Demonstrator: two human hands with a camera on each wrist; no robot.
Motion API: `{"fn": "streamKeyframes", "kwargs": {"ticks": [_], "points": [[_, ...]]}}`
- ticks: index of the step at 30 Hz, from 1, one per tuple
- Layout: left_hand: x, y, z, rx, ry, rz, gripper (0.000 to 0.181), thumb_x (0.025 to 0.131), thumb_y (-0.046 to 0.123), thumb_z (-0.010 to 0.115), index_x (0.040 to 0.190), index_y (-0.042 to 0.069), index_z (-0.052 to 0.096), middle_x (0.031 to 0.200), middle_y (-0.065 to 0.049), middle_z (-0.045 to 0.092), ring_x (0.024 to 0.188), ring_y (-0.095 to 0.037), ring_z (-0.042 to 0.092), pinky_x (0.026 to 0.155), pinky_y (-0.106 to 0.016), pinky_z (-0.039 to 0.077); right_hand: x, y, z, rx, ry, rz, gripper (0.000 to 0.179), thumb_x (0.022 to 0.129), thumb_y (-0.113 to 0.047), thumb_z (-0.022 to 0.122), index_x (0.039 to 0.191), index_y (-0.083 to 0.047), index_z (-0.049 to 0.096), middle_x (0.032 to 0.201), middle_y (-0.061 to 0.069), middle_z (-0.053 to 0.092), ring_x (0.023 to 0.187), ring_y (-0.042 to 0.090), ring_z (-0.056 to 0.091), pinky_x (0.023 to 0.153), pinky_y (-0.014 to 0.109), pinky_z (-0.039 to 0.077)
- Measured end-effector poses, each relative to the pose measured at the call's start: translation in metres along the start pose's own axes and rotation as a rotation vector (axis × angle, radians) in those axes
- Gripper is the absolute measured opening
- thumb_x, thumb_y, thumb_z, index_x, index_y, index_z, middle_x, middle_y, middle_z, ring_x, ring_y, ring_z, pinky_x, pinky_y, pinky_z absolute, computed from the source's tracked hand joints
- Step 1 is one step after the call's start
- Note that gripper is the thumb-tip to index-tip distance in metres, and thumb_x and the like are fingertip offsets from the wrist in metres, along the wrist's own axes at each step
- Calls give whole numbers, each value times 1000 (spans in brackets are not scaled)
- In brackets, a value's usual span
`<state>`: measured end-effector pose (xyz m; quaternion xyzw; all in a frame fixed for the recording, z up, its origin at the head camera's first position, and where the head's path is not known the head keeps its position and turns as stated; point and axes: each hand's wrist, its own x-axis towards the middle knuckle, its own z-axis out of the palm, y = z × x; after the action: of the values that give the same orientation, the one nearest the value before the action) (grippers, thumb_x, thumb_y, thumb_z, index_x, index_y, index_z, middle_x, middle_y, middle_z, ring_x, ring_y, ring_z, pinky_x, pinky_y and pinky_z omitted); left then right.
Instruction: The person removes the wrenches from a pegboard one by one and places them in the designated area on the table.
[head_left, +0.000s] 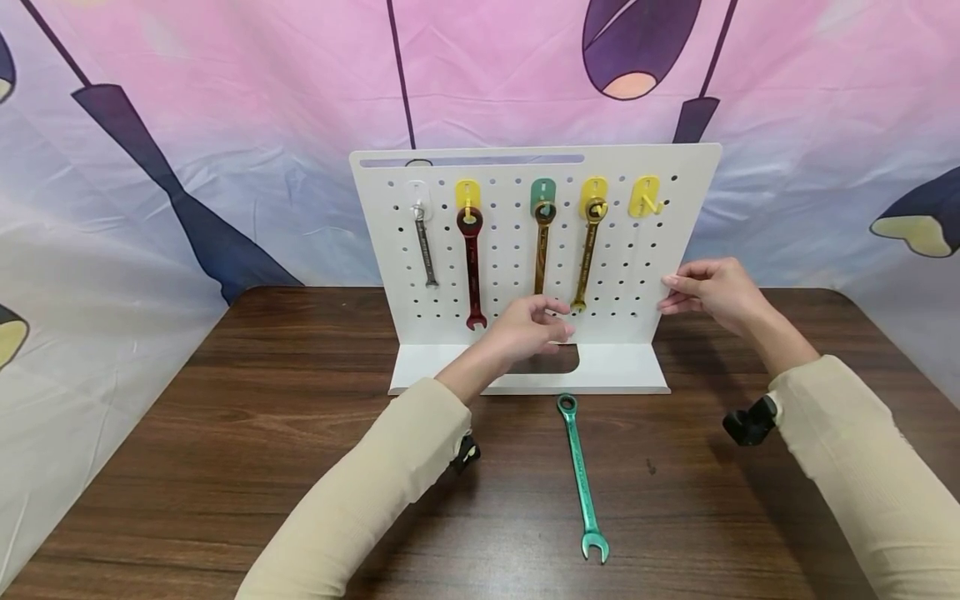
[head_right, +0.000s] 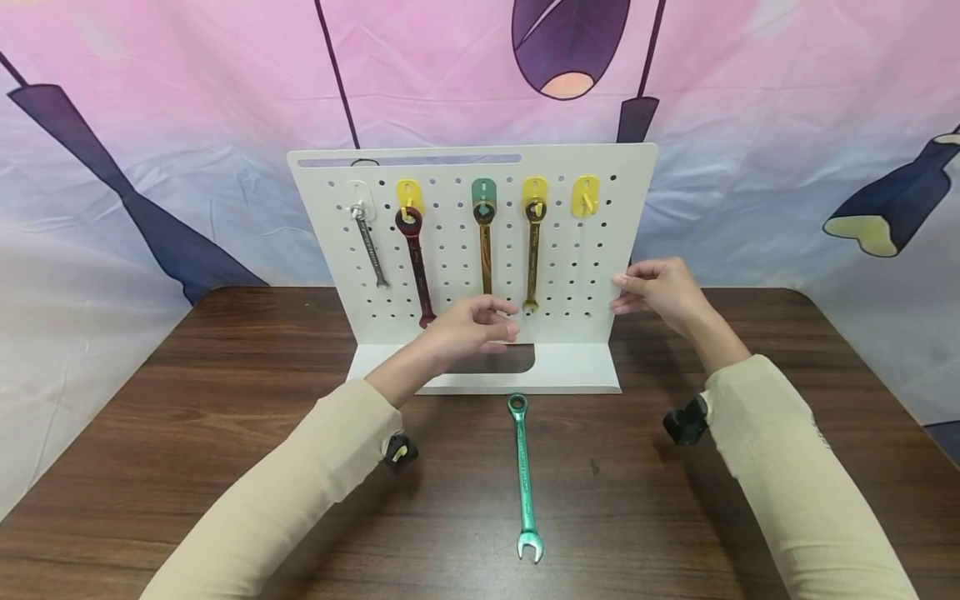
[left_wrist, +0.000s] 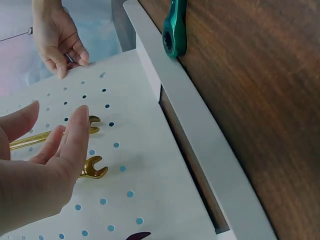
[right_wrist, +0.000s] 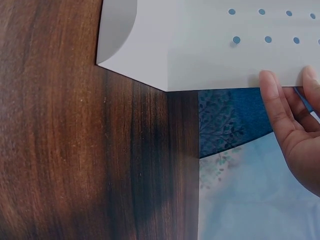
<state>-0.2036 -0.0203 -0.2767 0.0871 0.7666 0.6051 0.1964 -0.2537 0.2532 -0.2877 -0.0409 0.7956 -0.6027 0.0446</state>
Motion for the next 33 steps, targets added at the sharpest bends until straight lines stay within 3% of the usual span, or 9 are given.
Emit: {"fn": "streamKeyframes", "kwargs": {"ticks": [7,18,33], "points": [[5,9,1,63,16,71,36,89,10,60,123,2,51,112,-13,58,104,-25,56,83,-26,53,0,0,-1,0,-9,2,22,89,-14,59,90,8,62,78,7,66,70,21,67,77,44,54],[9,18,-2,177,56,124,43,90,21,60,131,13,47,120,-4,56,109,-15,53,91,-27,47,0,1,0,33,-10,-9,18,88,-11,59,85,5,64,76,8,66,69,21,67,73,42,56],[16,30,-2,155,99,179,50,90,21,60,136,15,41,129,-5,51,115,-15,49,96,-28,44,0,1,0,11,-5,-14,20,89,-12,59,89,8,62,78,8,66,70,21,66,75,42,56]]}}
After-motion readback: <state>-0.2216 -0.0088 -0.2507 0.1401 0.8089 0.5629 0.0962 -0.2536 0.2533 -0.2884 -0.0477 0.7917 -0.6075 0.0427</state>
